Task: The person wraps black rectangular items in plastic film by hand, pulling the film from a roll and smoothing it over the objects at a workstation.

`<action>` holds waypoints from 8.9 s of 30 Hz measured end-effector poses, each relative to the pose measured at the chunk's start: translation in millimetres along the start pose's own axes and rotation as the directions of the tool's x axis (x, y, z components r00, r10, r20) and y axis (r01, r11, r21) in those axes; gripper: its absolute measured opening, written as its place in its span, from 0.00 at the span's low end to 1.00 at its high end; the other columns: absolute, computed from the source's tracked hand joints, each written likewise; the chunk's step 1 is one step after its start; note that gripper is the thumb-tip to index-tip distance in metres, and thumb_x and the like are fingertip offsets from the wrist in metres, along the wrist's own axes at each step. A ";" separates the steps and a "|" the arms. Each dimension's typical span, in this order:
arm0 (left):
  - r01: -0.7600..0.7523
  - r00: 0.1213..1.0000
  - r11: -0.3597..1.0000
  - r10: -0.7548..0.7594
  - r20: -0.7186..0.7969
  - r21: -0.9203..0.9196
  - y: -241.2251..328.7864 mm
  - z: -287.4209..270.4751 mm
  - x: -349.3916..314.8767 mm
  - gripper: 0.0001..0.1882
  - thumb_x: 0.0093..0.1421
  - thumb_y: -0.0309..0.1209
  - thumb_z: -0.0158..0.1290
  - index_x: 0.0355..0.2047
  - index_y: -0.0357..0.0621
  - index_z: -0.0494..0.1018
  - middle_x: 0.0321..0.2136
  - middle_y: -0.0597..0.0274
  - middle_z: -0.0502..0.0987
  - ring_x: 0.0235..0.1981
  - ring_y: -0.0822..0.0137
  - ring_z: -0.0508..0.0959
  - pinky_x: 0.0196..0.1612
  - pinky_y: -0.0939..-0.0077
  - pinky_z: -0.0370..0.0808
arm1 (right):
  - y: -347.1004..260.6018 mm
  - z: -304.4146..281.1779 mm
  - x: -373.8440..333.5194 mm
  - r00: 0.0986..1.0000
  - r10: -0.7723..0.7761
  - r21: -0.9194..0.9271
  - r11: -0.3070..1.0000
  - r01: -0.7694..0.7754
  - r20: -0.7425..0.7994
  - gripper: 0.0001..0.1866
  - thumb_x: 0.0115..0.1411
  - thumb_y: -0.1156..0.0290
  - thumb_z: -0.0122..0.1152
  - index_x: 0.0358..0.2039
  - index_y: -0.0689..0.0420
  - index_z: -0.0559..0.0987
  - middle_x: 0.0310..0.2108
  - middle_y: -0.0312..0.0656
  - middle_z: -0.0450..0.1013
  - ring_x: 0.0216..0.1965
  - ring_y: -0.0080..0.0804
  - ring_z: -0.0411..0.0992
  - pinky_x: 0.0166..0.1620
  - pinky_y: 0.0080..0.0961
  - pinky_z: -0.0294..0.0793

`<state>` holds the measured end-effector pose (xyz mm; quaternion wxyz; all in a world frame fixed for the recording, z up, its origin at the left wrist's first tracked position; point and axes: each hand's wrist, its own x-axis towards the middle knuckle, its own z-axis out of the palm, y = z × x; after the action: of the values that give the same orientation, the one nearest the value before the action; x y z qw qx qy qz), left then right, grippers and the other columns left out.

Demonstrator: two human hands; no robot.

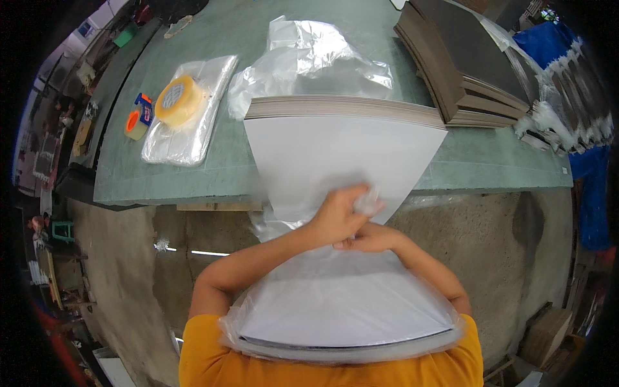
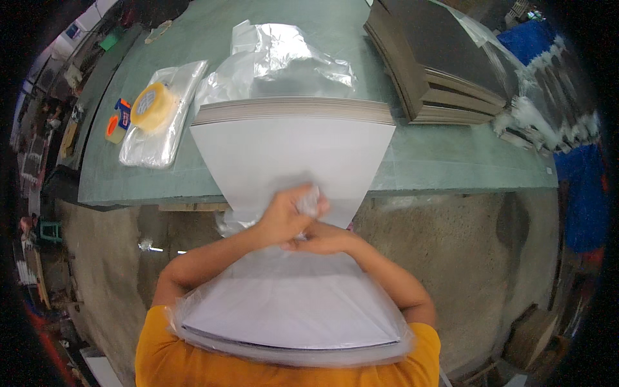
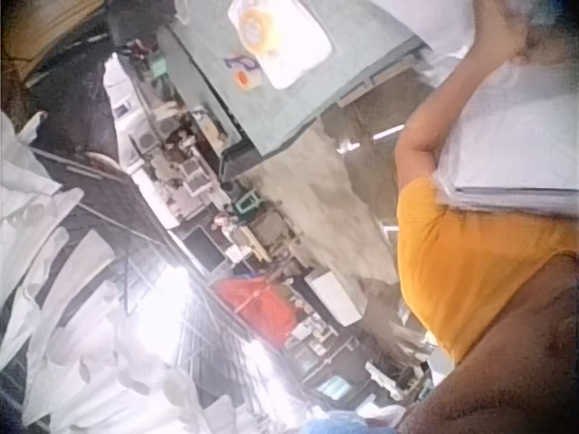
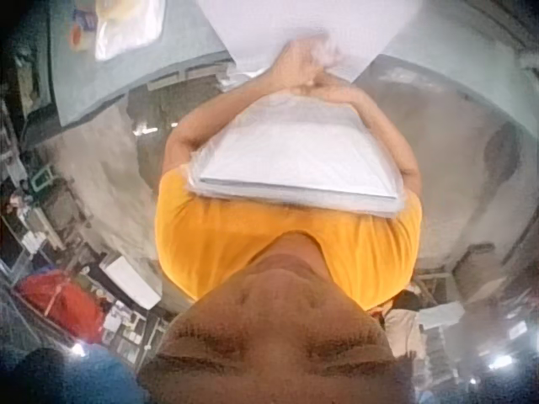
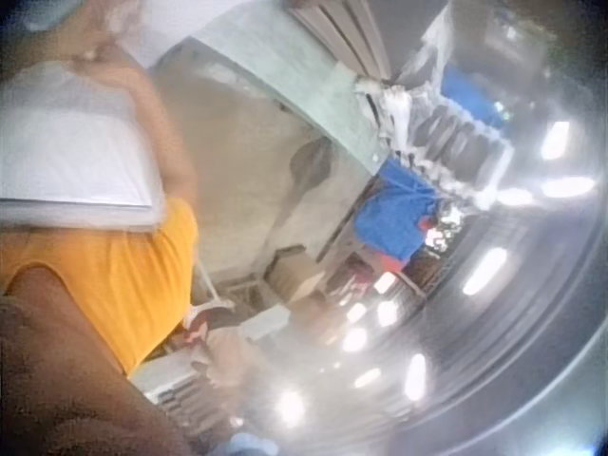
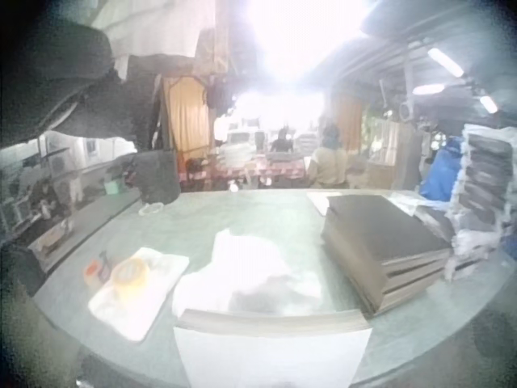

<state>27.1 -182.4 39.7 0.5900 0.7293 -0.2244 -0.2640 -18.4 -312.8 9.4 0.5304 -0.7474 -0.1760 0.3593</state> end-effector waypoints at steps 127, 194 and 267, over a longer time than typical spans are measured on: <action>0.159 0.979 0.960 -0.183 0.086 0.231 52.1 -53.4 -38.1 0.28 0.46 0.33 0.57 0.46 0.43 0.60 0.31 0.54 0.69 0.31 0.66 0.73 0.30 0.74 0.71 | -68.3 -44.8 -41.1 0.879 -0.025 0.466 0.840 0.277 -0.477 0.13 0.45 0.67 0.64 0.27 0.63 0.75 0.24 0.37 0.72 0.24 0.18 0.69 0.27 0.14 0.68; 0.110 0.475 0.930 0.261 -0.841 0.351 78.1 -124.2 -69.8 0.09 0.45 0.28 0.54 0.28 0.37 0.70 0.25 0.62 0.73 0.28 0.73 0.72 0.32 0.80 0.69 | -43.6 -33.3 -57.6 0.837 -0.047 0.530 0.755 0.387 -0.545 0.07 0.50 0.70 0.58 0.21 0.58 0.72 0.27 0.40 0.69 0.28 0.23 0.65 0.31 0.19 0.63; -0.213 0.963 0.944 0.160 -0.216 -0.250 37.1 -158.1 -87.2 0.18 0.40 0.28 0.57 0.34 0.33 0.71 0.23 0.57 0.73 0.20 0.71 0.71 0.25 0.81 0.68 | -36.3 -93.5 -126.0 0.791 -0.249 0.393 0.761 0.517 -0.559 0.11 0.41 0.80 0.57 0.29 0.62 0.74 0.27 0.39 0.70 0.29 0.23 0.68 0.31 0.15 0.66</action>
<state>62.9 -16.8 112.5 0.7255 0.6391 -0.1963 -0.1630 -32.1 -442.6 103.7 0.8041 -0.5825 -0.0892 0.0787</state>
